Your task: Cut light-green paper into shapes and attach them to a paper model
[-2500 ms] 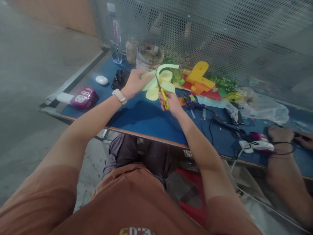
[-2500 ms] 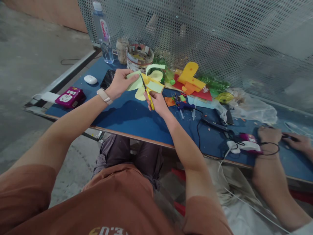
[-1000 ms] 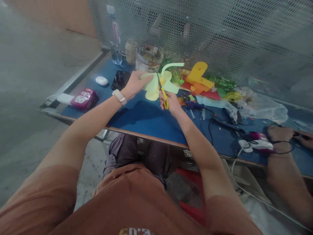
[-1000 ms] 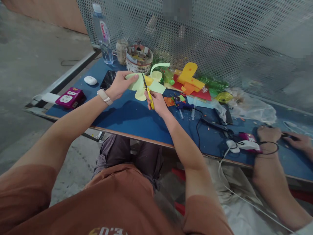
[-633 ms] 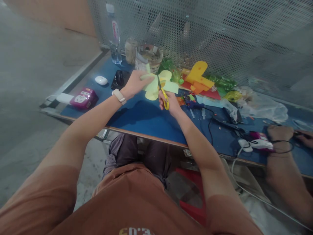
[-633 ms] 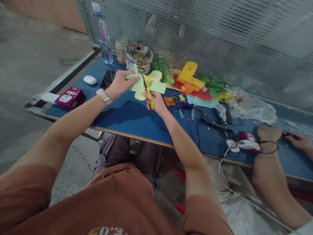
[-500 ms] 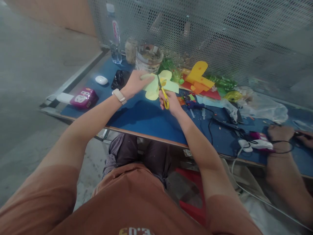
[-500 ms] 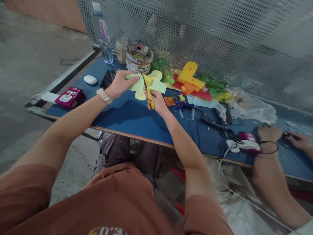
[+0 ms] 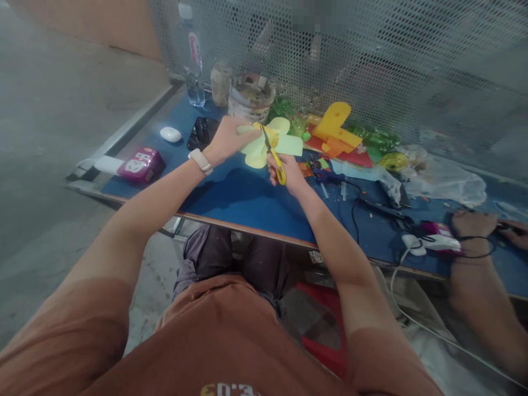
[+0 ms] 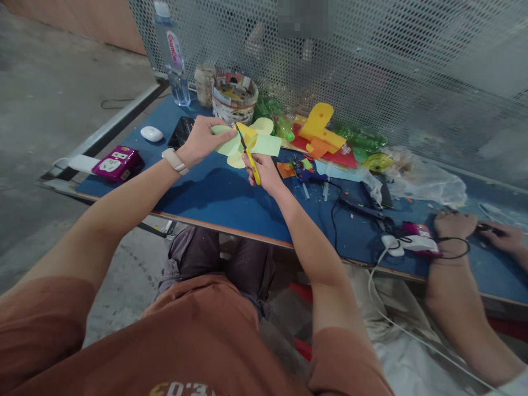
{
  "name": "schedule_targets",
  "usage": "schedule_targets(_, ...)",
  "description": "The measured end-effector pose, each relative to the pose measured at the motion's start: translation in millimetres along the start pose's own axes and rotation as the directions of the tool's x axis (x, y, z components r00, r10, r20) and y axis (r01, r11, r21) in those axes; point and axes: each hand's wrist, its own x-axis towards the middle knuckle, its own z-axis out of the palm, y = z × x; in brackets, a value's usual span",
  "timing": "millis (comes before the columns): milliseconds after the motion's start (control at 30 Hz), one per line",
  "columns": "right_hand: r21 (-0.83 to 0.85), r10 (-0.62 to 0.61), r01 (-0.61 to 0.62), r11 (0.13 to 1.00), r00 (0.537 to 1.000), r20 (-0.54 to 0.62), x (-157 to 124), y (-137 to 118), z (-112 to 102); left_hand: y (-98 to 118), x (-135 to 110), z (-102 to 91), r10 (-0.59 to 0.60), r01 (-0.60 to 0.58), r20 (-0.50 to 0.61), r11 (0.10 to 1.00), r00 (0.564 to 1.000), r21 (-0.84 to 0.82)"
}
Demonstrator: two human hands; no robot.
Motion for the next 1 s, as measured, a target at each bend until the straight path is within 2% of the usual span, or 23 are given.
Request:
schedule_targets(167, -0.007, -0.014, 0.014, 1.000, 1.000, 0.005, 1, -1, -1, -5, 2, -1.3, -0.070, 0.070, 0.014, 0.997, 0.997, 0.029)
schedule_targets(433, 0.012, -0.046, 0.047, 0.999, 0.998, -0.042, 1, -5, 1, -5, 1, -2.1, -0.110, 0.120, 0.094, 0.987, 0.989, -0.107)
schedule_targets(667, 0.024, -0.021, 0.022, 0.999, 0.999, -0.024, -1, -6, 1, -10, 5, -2.9, -0.113, 0.112, 0.001, 0.988, 0.994, -0.103)
schedule_targets(833, 0.020, -0.014, 0.014, 1.000, 1.000, -0.027, 0, -3, 1, -3, 4, -2.8, -0.085, 0.087, 0.030, 0.995, 0.996, -0.056)
schedule_targets(1000, 0.011, -0.004, 0.004, 1.000, 1.000, -0.013, 0, -2, -2, 6, 2, -5.2, -0.111, 0.112, 0.039, 0.993, 0.993, -0.025)
